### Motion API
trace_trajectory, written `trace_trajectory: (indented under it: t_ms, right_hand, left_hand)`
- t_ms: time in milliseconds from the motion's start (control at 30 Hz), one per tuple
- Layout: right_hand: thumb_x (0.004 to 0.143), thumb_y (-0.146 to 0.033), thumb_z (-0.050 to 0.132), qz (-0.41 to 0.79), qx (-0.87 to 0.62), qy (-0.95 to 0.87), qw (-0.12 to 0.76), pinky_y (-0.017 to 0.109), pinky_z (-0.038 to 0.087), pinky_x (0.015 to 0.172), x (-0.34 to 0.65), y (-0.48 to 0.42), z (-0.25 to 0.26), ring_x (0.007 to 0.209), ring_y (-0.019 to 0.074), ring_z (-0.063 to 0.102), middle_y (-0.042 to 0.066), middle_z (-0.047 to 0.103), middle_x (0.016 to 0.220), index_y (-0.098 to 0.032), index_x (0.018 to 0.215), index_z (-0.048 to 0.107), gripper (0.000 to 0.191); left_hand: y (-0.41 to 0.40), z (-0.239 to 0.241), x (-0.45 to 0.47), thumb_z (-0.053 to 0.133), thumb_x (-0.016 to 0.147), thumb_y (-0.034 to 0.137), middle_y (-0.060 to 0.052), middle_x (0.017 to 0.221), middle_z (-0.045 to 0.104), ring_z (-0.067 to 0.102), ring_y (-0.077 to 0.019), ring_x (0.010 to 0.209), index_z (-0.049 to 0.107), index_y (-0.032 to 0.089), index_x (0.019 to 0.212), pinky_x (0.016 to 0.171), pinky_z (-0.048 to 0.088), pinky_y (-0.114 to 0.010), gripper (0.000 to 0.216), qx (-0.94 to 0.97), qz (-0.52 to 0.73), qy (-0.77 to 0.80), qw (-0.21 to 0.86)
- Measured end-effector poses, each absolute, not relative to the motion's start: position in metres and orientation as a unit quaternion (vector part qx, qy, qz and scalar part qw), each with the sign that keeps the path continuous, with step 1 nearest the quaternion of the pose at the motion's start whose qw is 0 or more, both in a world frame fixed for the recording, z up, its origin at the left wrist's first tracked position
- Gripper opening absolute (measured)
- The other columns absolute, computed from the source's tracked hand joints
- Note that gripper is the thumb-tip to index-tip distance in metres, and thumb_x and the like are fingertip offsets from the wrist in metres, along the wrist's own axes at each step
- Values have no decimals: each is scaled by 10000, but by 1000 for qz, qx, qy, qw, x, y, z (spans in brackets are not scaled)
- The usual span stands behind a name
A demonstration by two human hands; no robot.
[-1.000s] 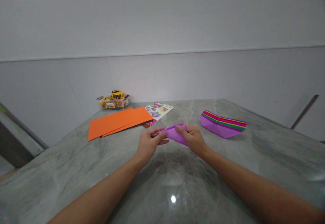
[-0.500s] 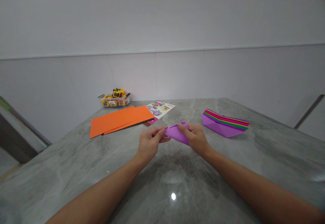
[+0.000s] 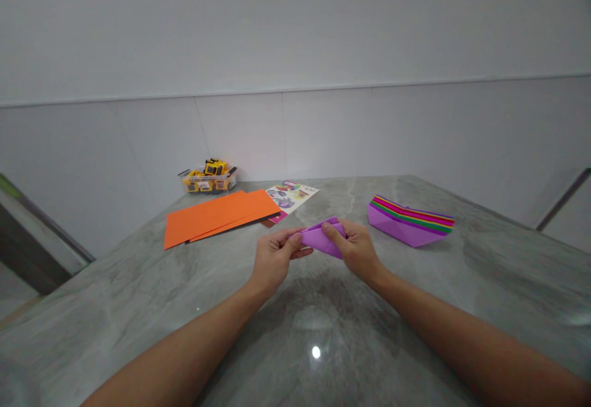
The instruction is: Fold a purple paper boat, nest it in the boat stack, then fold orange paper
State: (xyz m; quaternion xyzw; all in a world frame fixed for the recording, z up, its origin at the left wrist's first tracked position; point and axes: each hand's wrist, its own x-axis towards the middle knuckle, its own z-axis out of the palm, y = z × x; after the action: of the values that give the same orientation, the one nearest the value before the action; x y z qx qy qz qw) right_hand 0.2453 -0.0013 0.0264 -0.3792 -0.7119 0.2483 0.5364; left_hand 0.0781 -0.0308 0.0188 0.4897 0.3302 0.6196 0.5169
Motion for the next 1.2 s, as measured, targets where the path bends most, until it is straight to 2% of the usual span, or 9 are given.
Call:
trace_trajectory:
  t_ms: [200,333,467,633,767,867,933,1067,1200]
  right_hand:
    - [861,-416,508,254,-394,-709,527,238,295,487,247,0,30,512,110,403,-17,464,547,-146,618,586,371]
    - [872,-407,502,254,-372,-764,463,231,294,486,251,4,29,508,107,406,-20,466,544,-151,611,580,374]
    - [893,-385,493,216,-280,-868,349,230,323,529,248,2,23,531,112,450,-14,513,549,-163,590,585,386]
    - [778,-215,605,156,-302,-897,282,232,367,569,238,-10,20,598,134,542,23,635,687,-171,666,655,130]
    - [720,-177,643,130,-340,-889,280,235,385,591,236,-13,20,635,147,577,26,649,698,-171,629,652,92]
    - [719,-311,706,101,-352,-882,297,249,384,583,239,-10,24,620,150,564,24,622,652,-165,588,631,211]
    - [718,-410,720,103,-361,-858,351,264,405,607,243,-6,28,648,157,572,29,631,687,-166,659,649,260]
    - [723,-441,711,291,-377,-734,485,258,464,560,250,4,34,652,157,614,43,664,799,-164,1002,635,400]
    - [753,-468,663,474,-335,-664,472,219,439,403,248,10,29,528,147,594,30,624,614,-110,851,644,371]
  left_hand:
    - [-29,18,72,732,725,374,-68,827,732,694,-203,773,741,122,930,755,593,-364,325,490,611,320,532]
    - [-26,29,64,718,719,407,-62,738,703,666,-183,670,729,102,905,639,580,-319,357,577,512,355,528]
    - [-29,33,65,669,768,380,12,601,620,561,-114,495,643,153,1030,465,444,-201,347,703,413,416,403]
    - [-36,23,74,576,836,371,23,762,580,566,-106,540,534,201,958,490,417,-200,213,748,405,433,298]
    - [-37,23,76,532,865,324,9,742,549,536,-129,660,562,181,778,578,403,-217,170,797,378,414,224]
    - [-34,26,73,517,862,282,7,704,533,505,-131,668,566,169,692,590,379,-222,209,793,396,409,216]
    - [-31,27,70,538,842,299,24,634,495,470,-119,597,539,167,665,542,357,-214,221,739,447,430,262]
    - [-24,26,66,589,797,417,65,546,397,370,-88,484,483,179,659,467,314,-196,295,609,546,438,374]
    - [-24,23,68,576,793,496,66,565,397,388,-90,501,447,187,669,488,353,-202,357,595,554,420,403]
